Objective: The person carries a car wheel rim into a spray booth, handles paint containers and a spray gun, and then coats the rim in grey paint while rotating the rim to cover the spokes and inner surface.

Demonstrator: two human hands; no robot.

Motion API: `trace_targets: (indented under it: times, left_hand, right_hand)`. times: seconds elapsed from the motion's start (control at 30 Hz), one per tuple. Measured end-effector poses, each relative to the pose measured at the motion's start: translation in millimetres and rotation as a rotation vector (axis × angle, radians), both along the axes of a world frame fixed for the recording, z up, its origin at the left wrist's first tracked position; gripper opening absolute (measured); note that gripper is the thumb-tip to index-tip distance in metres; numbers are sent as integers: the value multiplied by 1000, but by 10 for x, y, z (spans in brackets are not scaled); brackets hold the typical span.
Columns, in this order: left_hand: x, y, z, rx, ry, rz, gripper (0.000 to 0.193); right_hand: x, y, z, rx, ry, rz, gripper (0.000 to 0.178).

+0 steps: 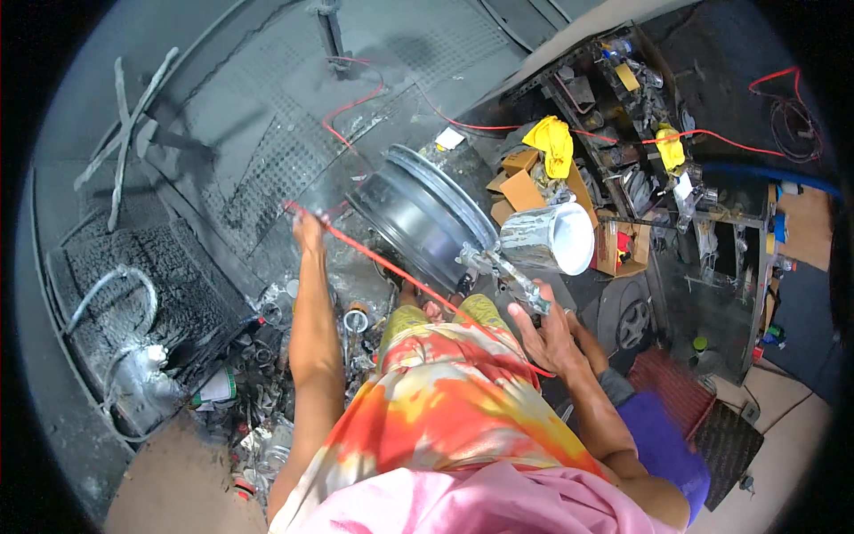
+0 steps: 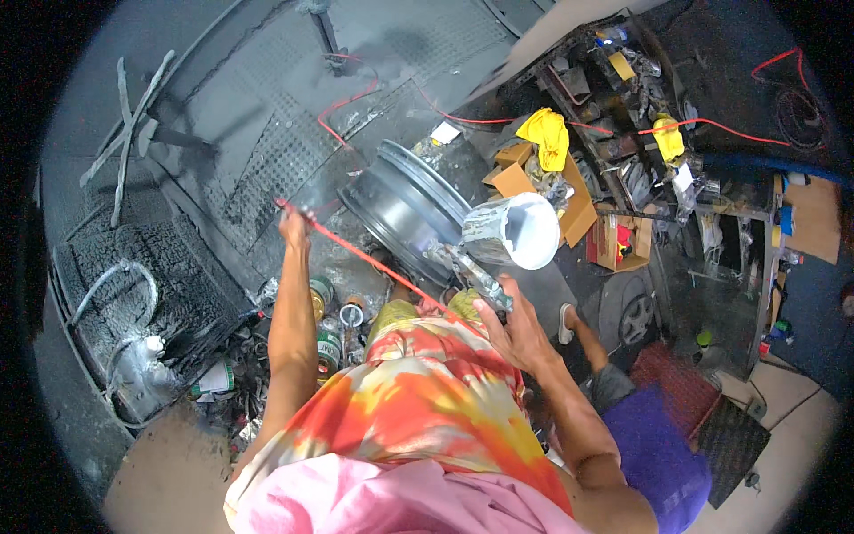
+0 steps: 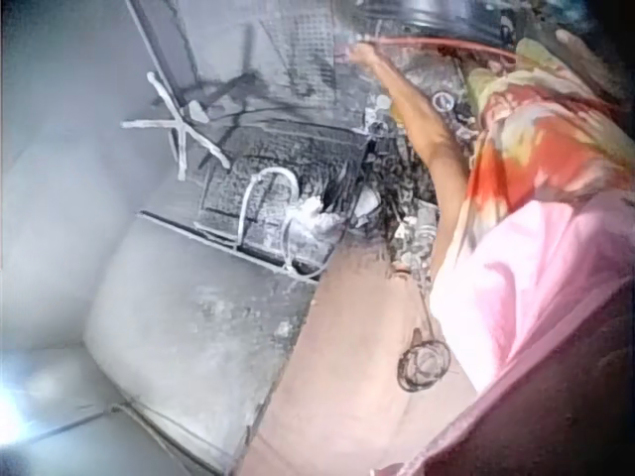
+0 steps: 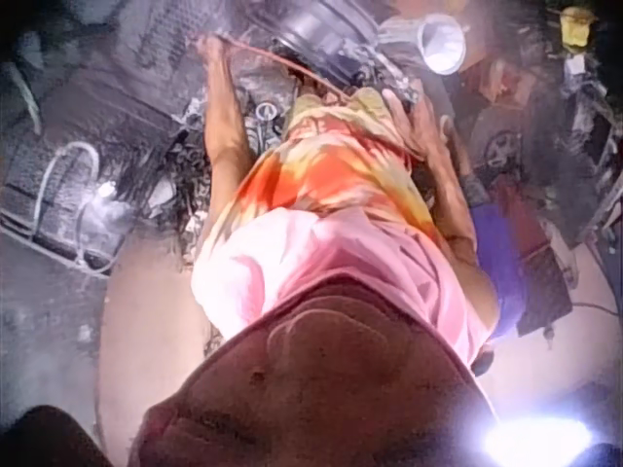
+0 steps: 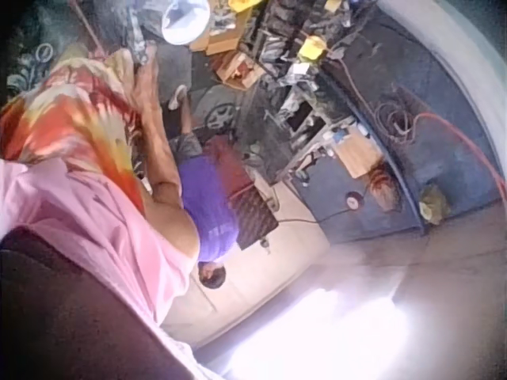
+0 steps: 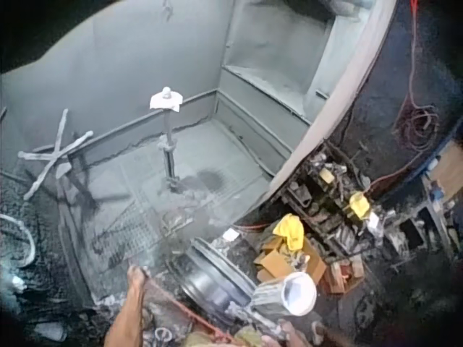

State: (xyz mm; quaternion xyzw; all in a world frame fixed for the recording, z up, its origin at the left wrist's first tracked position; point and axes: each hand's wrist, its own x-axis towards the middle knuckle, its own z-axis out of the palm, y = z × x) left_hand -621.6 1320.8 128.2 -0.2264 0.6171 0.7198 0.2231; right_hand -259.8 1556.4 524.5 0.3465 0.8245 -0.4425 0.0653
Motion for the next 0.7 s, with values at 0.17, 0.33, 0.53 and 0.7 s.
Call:
trace_targets:
  times: [0.17,0.33,0.53,0.7]
  left_hand:
    - [174,1490,1381,-37,505,-326,46]
    - [1078,2491,1313,-464,837,-650,48]
    - [2582,3237,856,-648,521,-1515,43]
    - [3619,3734,487,-539,142,-1656,31]
  right_hand:
    - [123,285,-98,7,96,-33,41]
    - [347,764,-63,-1,140,28,40]
    - [773,1505,-79,23,182,30,40]
    - [1252,2025,-132,-97,32,-164,41]
